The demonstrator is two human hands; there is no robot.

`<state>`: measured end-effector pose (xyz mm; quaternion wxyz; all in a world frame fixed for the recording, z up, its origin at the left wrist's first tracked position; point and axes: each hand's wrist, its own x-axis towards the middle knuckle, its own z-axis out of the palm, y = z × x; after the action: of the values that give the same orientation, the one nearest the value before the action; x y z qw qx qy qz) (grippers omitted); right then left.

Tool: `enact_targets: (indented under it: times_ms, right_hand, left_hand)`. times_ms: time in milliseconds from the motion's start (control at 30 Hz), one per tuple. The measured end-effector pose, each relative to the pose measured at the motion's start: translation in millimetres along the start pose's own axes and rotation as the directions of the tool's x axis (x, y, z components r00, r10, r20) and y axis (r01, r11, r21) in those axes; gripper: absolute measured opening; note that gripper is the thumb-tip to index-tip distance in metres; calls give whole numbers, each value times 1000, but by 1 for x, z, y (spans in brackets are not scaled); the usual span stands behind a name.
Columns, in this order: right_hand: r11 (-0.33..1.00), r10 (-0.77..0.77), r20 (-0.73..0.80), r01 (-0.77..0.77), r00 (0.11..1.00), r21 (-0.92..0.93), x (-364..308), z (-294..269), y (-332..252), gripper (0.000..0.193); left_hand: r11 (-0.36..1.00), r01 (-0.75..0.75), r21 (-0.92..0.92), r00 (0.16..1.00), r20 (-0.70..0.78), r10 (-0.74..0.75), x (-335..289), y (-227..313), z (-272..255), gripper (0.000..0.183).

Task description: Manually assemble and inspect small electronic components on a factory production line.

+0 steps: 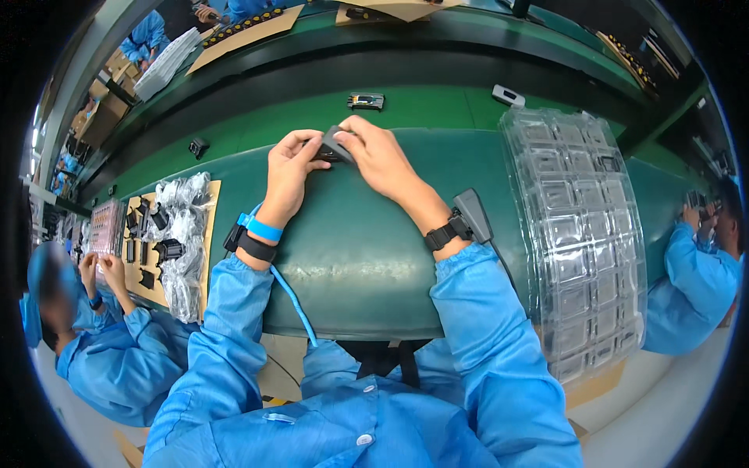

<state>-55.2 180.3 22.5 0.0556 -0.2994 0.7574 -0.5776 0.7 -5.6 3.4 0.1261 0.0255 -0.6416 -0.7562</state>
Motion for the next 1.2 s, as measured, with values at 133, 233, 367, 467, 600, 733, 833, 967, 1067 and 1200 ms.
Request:
enact_targets:
  times_ms: [133,233,367,467,600,733,833,967,1067,1200]
  right_hand:
    - [983,-132,-9,132,991,126,2,9,13,22]
    - [974,-208,-38,210,977,81,1,6,15,25]
    - [981,-182,-7,181,983,-77,-4,0,7,31]
    - [965,-235,-48,227,971,-134,-5,4,5,32]
    - [970,-231,-119,219,966,-104,-8,8,7,31]
    - [979,-195,-152,183,969,-93,-8,3,6,30]
    - [994,-106,-149,111,983,22,-7,2,3,30]
    - [980,-196,-98,193,976,-39,-10,7,1,34]
    - [972,-235,-111,231,966,-44,-11,9,4,37]
    - [967,-247,-136,236,959,-92,-10,5,9,40]
  left_hand:
    - [999,-2,-32,1000,-10,2,4,-1,-3,28]
    - [996,25,-91,999,39,-22,4,3,-3,30]
    - [989,43,-144,997,76,-32,2,8,0,34]
    - [994,27,-103,996,91,-18,0,11,-1,35]
    - [991,40,-126,993,118,-25,-3,12,-3,32]
    - [997,16,-72,992,125,-6,-2,10,1,28]
    - [995,7,-102,995,96,2,0,8,0,28]
    - [993,1,-117,999,51,5,-2,9,-4,26]
    - [991,-6,-132,998,53,13,-1,9,-5,24]
    - [990,18,-141,995,95,-5,0,9,1,22]
